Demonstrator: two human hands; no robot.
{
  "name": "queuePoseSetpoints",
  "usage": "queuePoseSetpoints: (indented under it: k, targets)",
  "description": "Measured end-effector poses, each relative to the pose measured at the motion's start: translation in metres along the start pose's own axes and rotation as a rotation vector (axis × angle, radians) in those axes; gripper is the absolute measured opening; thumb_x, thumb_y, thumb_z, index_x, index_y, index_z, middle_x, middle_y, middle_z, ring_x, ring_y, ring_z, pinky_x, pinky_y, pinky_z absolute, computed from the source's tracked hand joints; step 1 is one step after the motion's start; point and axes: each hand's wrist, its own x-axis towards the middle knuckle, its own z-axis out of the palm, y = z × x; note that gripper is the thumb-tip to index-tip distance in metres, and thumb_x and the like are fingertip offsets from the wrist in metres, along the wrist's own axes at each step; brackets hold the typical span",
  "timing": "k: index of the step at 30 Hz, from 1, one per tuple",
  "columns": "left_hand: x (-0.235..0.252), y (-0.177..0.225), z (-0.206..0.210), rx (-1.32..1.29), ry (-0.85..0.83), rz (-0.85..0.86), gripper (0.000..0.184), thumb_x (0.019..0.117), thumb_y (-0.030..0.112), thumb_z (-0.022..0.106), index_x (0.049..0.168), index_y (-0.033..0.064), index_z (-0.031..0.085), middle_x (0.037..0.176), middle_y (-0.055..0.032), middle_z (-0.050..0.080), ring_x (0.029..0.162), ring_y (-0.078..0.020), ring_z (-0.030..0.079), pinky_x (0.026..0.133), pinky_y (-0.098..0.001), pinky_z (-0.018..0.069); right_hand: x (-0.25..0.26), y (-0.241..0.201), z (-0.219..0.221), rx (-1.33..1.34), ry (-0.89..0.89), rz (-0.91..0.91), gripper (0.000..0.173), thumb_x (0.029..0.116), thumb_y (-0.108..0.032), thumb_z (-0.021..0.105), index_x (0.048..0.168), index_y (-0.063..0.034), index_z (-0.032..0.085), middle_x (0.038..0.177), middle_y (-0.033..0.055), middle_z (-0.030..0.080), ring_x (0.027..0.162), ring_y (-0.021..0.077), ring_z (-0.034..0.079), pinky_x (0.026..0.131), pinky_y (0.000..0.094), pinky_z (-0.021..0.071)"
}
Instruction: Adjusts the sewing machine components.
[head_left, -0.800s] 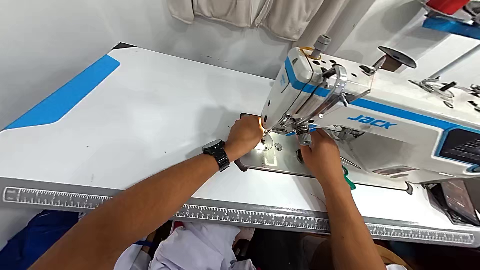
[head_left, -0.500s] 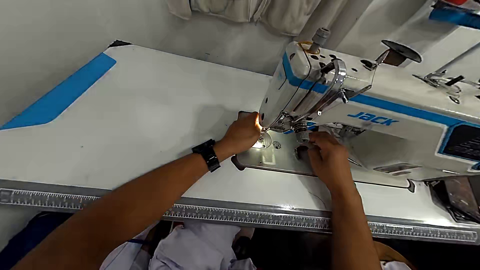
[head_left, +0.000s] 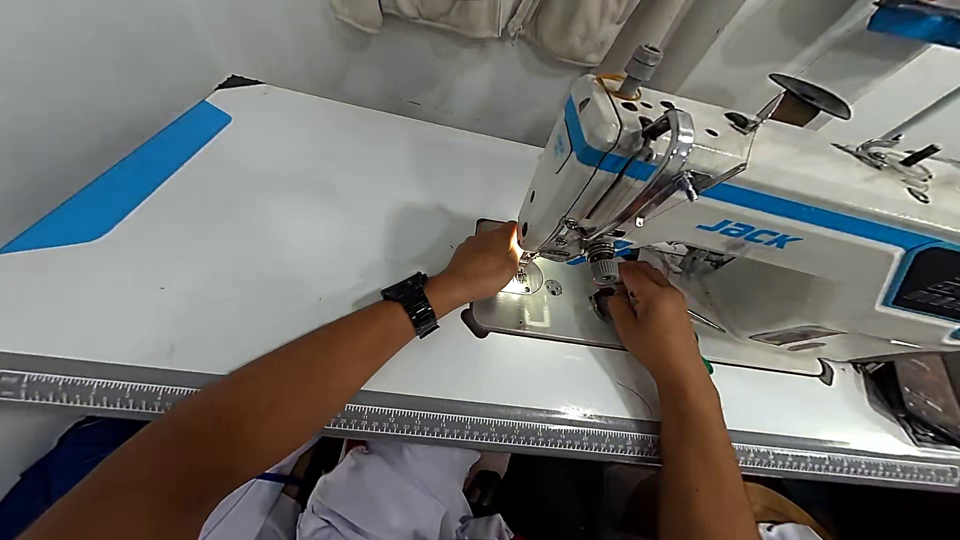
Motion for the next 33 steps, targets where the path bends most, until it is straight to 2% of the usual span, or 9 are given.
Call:
queuePoseSetpoints:
  k: [5,8,12,16,20,24,27,33]
  targets:
    - [0.003,0.007,-0.001,0.059,0.047,-0.061,0.024,0.1037,0.017,0.05,0.095,0.0016,0.066,0.088,-0.0186,0.065,0.089,-0.0367,0.066,0.073,-0.0583,0.0502,-0.001,0.001,0.002,0.014,0.002,-0.011,0.024,0.0921,0.0,0.051,0.103,-0.0026,0.073,0.113,0.0139,0.07,0.106,0.0281,0.066,0.088,0.046,0.0556]
    - [0.001,-0.002,-0.003,0.012,0.05,0.029,0.02,0.1055,0.015,0.045,0.105,0.0036,0.061,0.093,-0.0157,0.064,0.092,-0.0324,0.065,0.076,-0.0548,0.0506,0.0,0.002,0.001,0.026,0.01,-0.006,0.025,0.093,0.0,0.051,0.104,-0.003,0.073,0.113,0.0134,0.07,0.105,0.0269,0.066,0.087,0.0448,0.0557]
    - [0.005,-0.017,-0.001,-0.087,0.042,0.177,0.015,0.1046,0.018,0.053,0.111,0.0054,0.059,0.094,-0.0106,0.063,0.09,-0.0237,0.064,0.078,-0.0478,0.0519,-0.001,0.002,0.0,0.026,0.012,0.012,0.024,0.0934,0.0,0.051,0.103,-0.0036,0.073,0.113,0.0127,0.069,0.103,0.0258,0.066,0.084,0.0434,0.0556]
    - [0.009,-0.02,-0.002,-0.08,0.027,0.201,0.019,0.1058,0.014,0.048,0.119,0.0057,0.059,0.099,-0.0116,0.065,0.096,-0.0243,0.065,0.084,-0.0491,0.0522,0.0,0.001,0.0,0.02,0.011,0.003,0.023,0.0932,0.0,0.052,0.103,-0.0032,0.072,0.113,0.0132,0.069,0.102,0.0258,0.066,0.083,0.0428,0.0556]
    - [0.007,-0.017,-0.005,-0.048,0.0,0.155,0.012,0.1058,0.011,0.045,0.107,0.0056,0.056,0.087,-0.0106,0.059,0.082,-0.0232,0.061,0.073,-0.0446,0.0497,-0.001,0.001,0.001,0.02,0.013,0.006,0.023,0.0937,0.0,0.052,0.103,-0.003,0.072,0.113,0.0138,0.069,0.103,0.0267,0.066,0.085,0.0441,0.0554]
    - [0.003,-0.013,-0.01,-0.082,-0.015,0.168,0.009,0.1013,0.01,0.056,0.109,0.0046,0.058,0.084,-0.0076,0.059,0.075,-0.0174,0.059,0.069,-0.0369,0.0497,-0.001,0.001,0.0,0.027,0.01,0.009,0.022,0.0945,-0.002,0.052,0.103,-0.0032,0.072,0.113,0.0137,0.069,0.102,0.0263,0.066,0.084,0.0437,0.0558]
    - [0.003,-0.018,-0.009,-0.038,0.003,0.268,0.013,0.1012,0.015,0.062,0.096,0.0033,0.064,0.078,-0.0045,0.058,0.068,-0.0121,0.053,0.066,-0.0303,0.0454,-0.001,0.001,0.0,0.031,0.017,0.005,0.021,0.0948,-0.002,0.053,0.103,-0.003,0.072,0.113,0.0137,0.069,0.103,0.027,0.066,0.085,0.0444,0.0554]
    - [0.005,-0.019,-0.007,0.03,0.041,0.32,0.02,0.1014,0.017,0.063,0.088,0.0031,0.064,0.073,-0.0039,0.057,0.066,-0.0123,0.053,0.065,-0.0307,0.0445,-0.001,0.0,0.0,0.023,0.002,0.0,0.022,0.0958,-0.003,0.052,0.103,-0.0032,0.073,0.112,0.0134,0.07,0.104,0.0264,0.066,0.086,0.0437,0.0551]
